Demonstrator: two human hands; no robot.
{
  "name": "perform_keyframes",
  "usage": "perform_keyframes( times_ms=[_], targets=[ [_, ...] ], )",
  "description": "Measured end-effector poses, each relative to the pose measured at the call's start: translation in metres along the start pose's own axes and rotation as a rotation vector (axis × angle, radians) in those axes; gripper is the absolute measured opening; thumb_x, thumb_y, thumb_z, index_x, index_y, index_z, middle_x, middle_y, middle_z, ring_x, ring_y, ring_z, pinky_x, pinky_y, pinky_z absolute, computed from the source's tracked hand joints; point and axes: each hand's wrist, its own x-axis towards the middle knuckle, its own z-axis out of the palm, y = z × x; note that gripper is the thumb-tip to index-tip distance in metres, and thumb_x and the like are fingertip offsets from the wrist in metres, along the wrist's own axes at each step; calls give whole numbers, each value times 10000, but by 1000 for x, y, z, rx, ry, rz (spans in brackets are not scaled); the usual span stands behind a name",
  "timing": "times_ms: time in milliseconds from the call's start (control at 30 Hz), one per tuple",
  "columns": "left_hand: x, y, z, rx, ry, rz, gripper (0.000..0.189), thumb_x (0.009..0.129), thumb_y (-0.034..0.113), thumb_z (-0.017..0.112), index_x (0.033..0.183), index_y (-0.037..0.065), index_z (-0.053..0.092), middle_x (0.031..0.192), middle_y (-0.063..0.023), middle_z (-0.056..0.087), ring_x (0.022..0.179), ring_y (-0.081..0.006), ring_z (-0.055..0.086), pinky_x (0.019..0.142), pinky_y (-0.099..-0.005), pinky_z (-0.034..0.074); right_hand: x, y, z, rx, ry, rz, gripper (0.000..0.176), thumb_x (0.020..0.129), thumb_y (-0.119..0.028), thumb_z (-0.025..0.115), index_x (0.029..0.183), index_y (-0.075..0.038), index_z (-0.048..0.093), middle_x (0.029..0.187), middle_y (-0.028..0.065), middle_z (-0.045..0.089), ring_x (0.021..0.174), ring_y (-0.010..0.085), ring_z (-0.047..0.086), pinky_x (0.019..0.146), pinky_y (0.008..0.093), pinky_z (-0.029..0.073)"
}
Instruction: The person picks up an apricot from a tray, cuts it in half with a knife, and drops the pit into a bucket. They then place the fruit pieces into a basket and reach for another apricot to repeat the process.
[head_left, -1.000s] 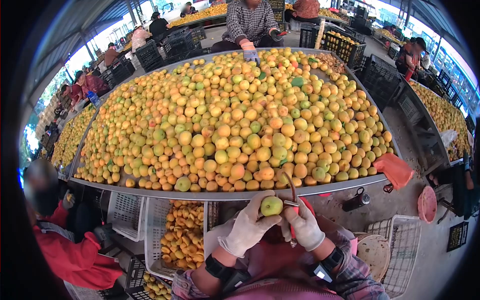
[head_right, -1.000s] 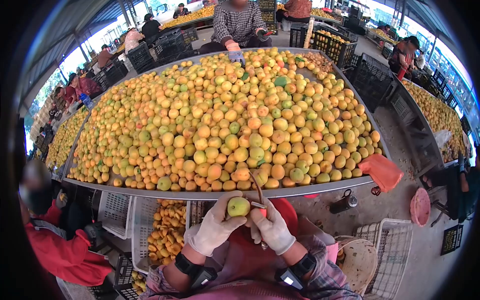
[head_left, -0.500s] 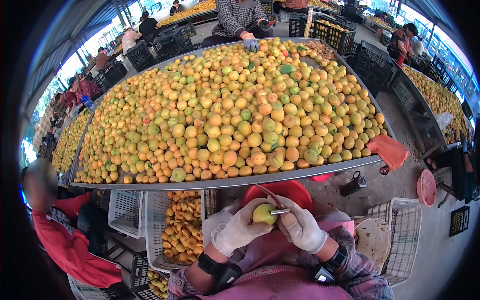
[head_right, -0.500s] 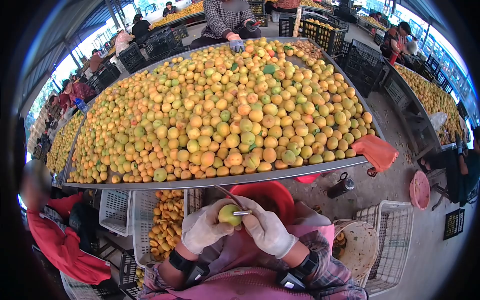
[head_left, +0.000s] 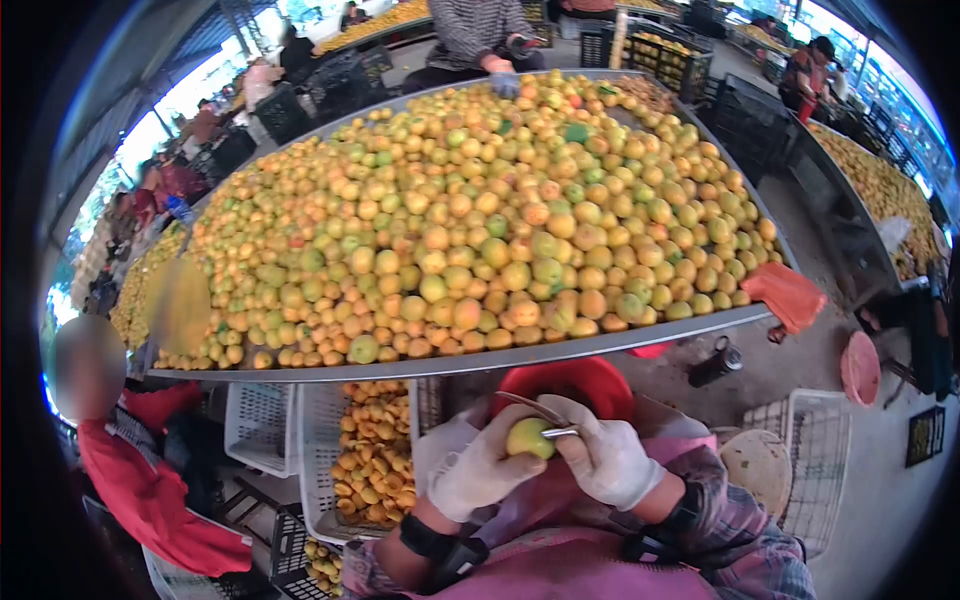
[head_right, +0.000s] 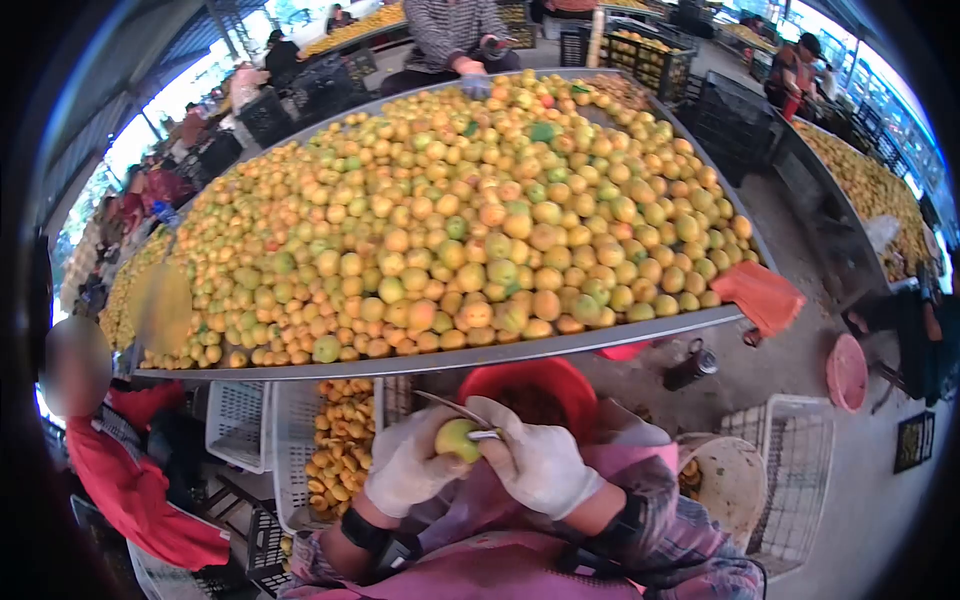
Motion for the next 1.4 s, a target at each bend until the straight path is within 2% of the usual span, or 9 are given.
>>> perform_keyframes(
  times_ms=[133, 333, 400, 733, 867, 933, 1067, 1233, 1400],
  targets=[
    [-1, 34, -6, 302, 36, -141, 518, 885, 249, 695, 1284, 26, 452, 1139, -111, 563, 1053, -191, 538, 913, -338, 452, 8, 0, 6, 21, -30, -3, 421, 945, -186, 529, 1335, -51, 449, 942, 183, 686, 759, 378, 679, 650, 440, 561],
    [18, -36, 6, -478, 66, -20, 487, 899, 277, 667, 1272, 44, 458, 1006, -64, 576, 791, -146, 569, 681, -282, 477, 25, 24, 28, 296, 79, -200, 475, 1036, -295, 406, 1403, 4, 370, 877, 93, 672, 683, 215, 662, 609, 313, 537],
    [26, -31, 5, -504, 146, -60, 443, 909, 270, 660, 1247, 51, 473, 980, -47, 571, 774, -125, 557, 660, -263, 467, 25, 5, 19, 769, -58, 422, 505, 1036, -354, 404, 1402, -8, 365, 695, 14, 568, 515, 115, 541, 463, 230, 434],
    [36, -51, 21, -612, 290, 43, 377, 921, 316, 651, 1184, 77, 524, 891, 1, 571, 702, -64, 506, 608, -211, 438, 23, 4, 10, 1207, -247, 839, 514, 987, -605, 337, 803, -133, 423, 502, -15, 376, 345, 112, 317, 334, 258, 263],
    [33, -55, 17, -801, 157, 38, 580, 862, 528, 673, 1212, 93, 516, 930, -4, 582, 751, -70, 515, 630, -214, 425, 6, 30, 9, 1520, -473, 819, 579, 945, -677, 346, 840, -139, 531, 497, -29, 333, 363, 115, 295, 362, 267, 260],
    [33, -55, 16, -859, 103, 33, 680, 812, 569, 705, 1249, 87, 507, 967, -9, 588, 792, -83, 524, 680, -219, 426, 2, 28, 6, 1851, -319, 761, 591, 987, -614, 326, 1259, -129, 527, 547, -32, 349, 375, 88, 265, 362, 260, 241],
    [31, -64, 19, -1056, 54, 61, 759, 770, 555, 750, 1288, 63, 494, 1019, -26, 581, 847, -107, 531, 733, -238, 429, 1, 39, 0, 867, -44, 658, 384, 1044, -354, 394, 1262, -61, 510, 644, -9, 455, 425, 106, 407, 405, 272, 367],
    [30, -68, 23, -1090, 52, 28, 800, 752, 577, 744, 1266, 24, 479, 1043, -56, 517, 894, -152, 469, 775, -268, 402, -12, 24, -2, 797, -78, 473, 193, 1012, -159, 492, 1104, 4, 538, 891, 39, 577, 835, 121, 529, 806, 248, 450],
    [35, -64, 27, -1040, 36, 127, 750, 789, 529, 745, 1293, 30, 500, 992, -32, 571, 893, -138, 534, 772, -278, 434, -15, 28, 4, 502, -97, 268, 203, 1001, -183, 506, 1117, -17, 514, 838, 109, 607, 762, 201, 597, 725, 313, 484]
  ],
)
